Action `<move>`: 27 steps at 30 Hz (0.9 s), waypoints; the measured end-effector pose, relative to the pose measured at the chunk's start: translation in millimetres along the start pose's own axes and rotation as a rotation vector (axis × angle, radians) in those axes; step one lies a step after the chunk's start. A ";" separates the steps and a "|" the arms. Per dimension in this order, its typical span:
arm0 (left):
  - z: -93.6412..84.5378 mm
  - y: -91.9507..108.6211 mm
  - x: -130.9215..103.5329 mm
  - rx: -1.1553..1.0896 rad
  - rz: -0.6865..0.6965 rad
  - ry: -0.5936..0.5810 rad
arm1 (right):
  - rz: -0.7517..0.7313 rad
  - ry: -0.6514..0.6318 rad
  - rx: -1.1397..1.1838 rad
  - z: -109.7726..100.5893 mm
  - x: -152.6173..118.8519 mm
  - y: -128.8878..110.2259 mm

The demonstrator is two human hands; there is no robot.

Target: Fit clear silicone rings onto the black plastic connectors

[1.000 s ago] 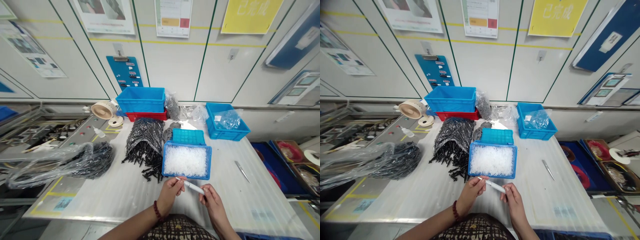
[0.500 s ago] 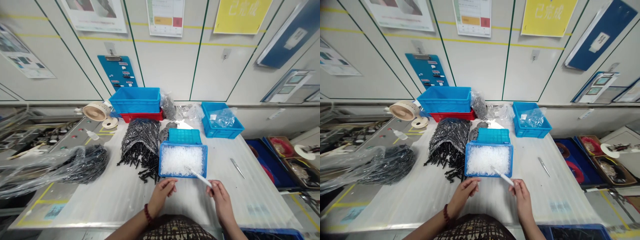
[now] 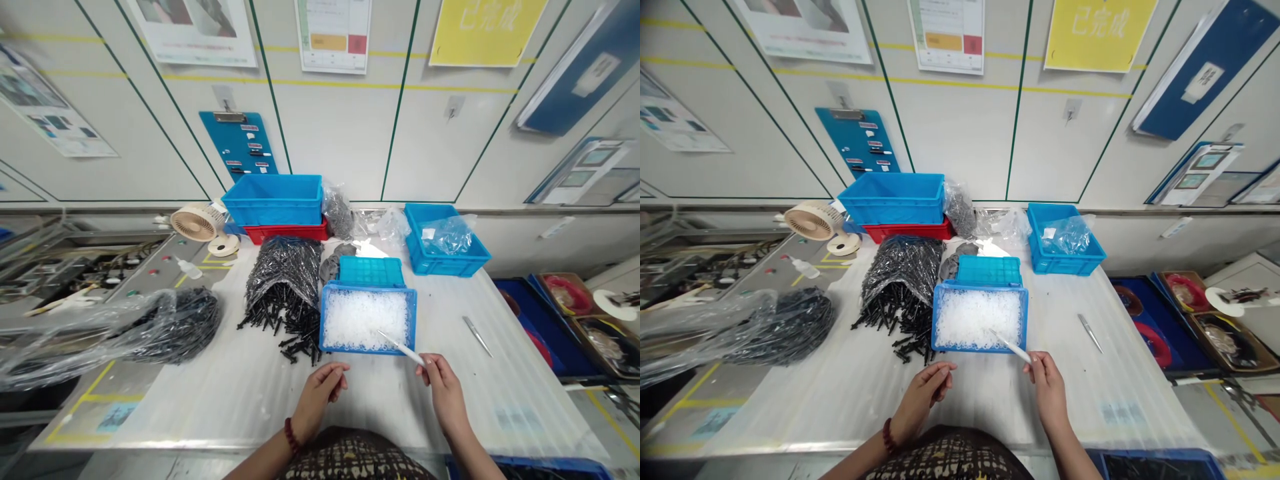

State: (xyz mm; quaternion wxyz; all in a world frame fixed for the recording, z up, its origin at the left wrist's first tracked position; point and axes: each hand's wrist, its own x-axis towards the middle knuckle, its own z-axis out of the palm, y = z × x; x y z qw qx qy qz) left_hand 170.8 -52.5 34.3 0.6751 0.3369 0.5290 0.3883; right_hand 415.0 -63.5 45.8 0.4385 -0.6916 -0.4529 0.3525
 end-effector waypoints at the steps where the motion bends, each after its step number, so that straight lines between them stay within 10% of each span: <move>1: -0.6 -0.1 -0.3 -0.006 0.001 0.007 | 0.004 0.007 -0.001 0.9 1.0 -1.2; 27: -3.3 -9.5 0.6 -0.037 -0.015 -0.030 | 0.067 -0.048 0.162 18.6 13.0 -6.3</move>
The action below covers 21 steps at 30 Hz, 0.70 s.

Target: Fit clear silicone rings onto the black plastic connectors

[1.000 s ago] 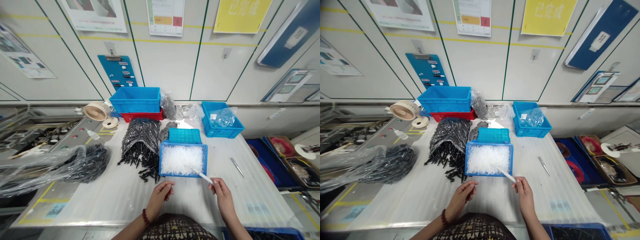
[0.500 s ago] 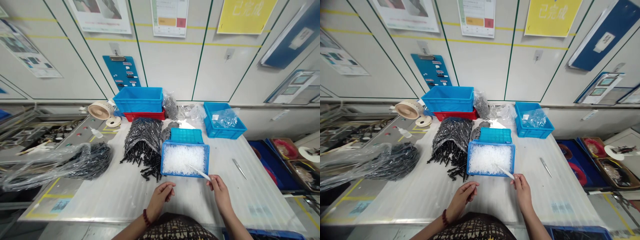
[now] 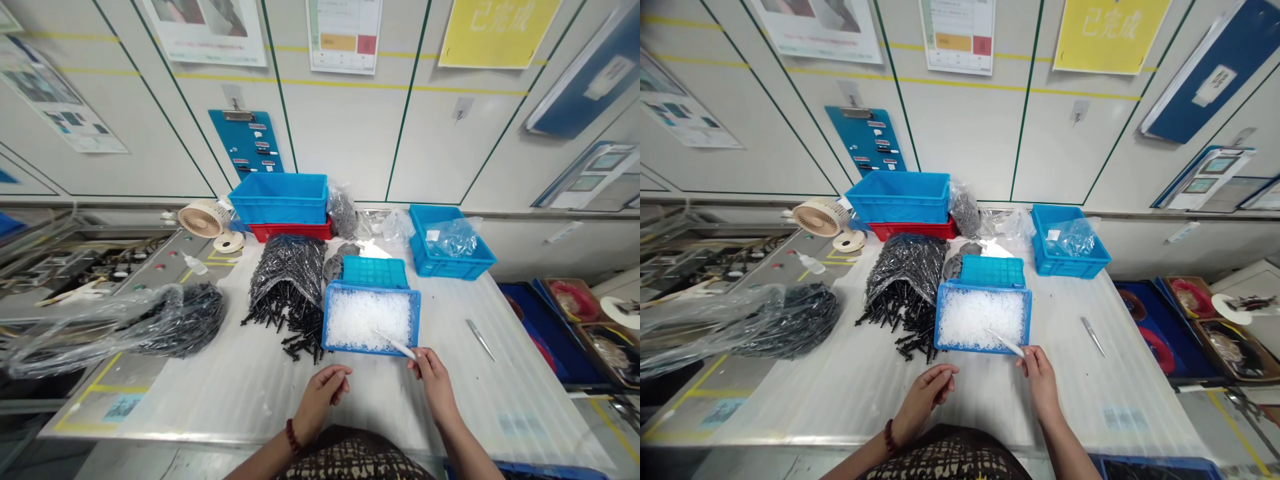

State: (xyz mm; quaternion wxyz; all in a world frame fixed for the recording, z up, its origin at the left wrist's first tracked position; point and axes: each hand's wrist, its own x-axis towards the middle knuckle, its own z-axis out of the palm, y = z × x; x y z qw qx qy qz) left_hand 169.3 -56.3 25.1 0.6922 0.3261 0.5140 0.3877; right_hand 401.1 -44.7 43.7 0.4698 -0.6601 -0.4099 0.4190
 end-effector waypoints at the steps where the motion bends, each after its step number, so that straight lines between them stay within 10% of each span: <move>1: 0.3 -0.4 0.2 0.001 -0.001 0.001 | 0.004 -0.001 0.011 1.5 0.5 0.5; 11: 5.3 16.4 4.8 0.072 0.055 0.027 | 0.208 -0.023 0.460 6.5 3.1 -0.2; 21: 52.8 63.4 41.2 -0.007 0.179 -0.033 | 0.225 -0.125 0.528 16.9 -11.7 -7.0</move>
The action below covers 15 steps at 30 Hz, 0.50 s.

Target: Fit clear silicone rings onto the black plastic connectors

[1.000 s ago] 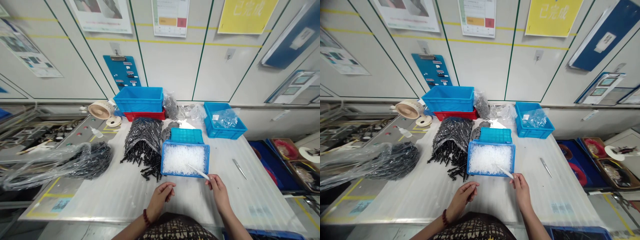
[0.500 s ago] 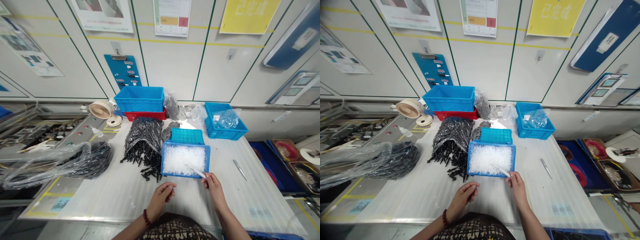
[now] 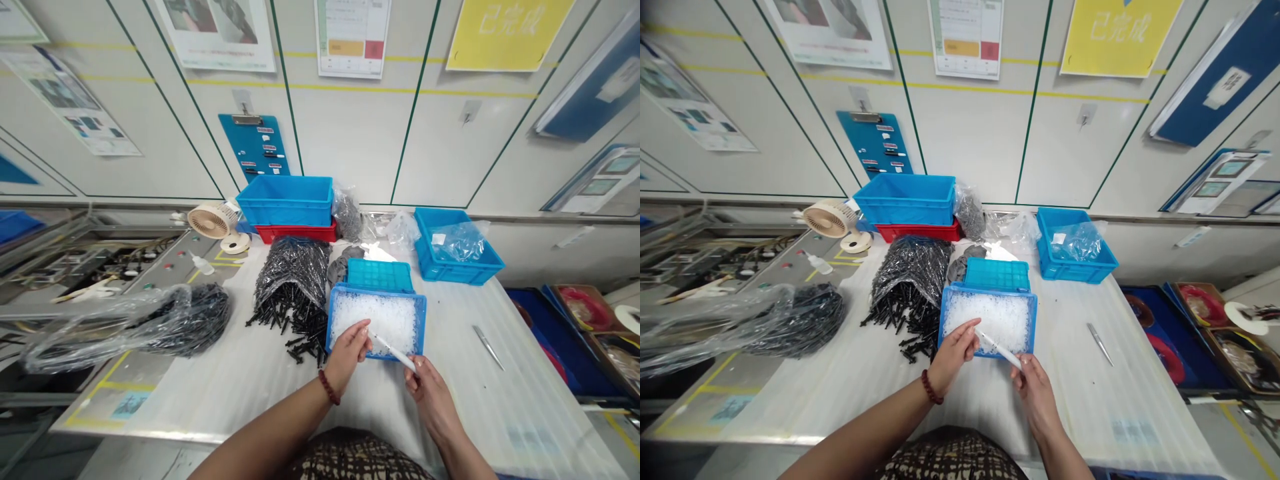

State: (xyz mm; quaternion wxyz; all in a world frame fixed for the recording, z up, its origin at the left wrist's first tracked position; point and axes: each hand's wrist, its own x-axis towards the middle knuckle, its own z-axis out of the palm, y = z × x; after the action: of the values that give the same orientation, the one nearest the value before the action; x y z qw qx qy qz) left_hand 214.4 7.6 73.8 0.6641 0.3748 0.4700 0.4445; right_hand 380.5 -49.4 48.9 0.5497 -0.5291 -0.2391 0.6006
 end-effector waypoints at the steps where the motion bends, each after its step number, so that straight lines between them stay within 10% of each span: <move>1: 2.5 0.3 2.4 -0.015 0.010 -0.004 | -0.008 -0.001 -0.008 1.6 -1.9 1.0; 15: 8.8 3.3 11.2 0.057 0.022 -0.069 | -0.131 0.111 -0.030 26.1 -13.2 13.9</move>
State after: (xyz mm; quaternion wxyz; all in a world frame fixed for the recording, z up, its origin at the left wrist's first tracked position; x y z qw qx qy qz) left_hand 223.9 18.6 76.0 0.6641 0.4136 0.4553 0.4251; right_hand 349.2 -57.7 50.2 0.5923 -0.5530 -0.2513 0.5294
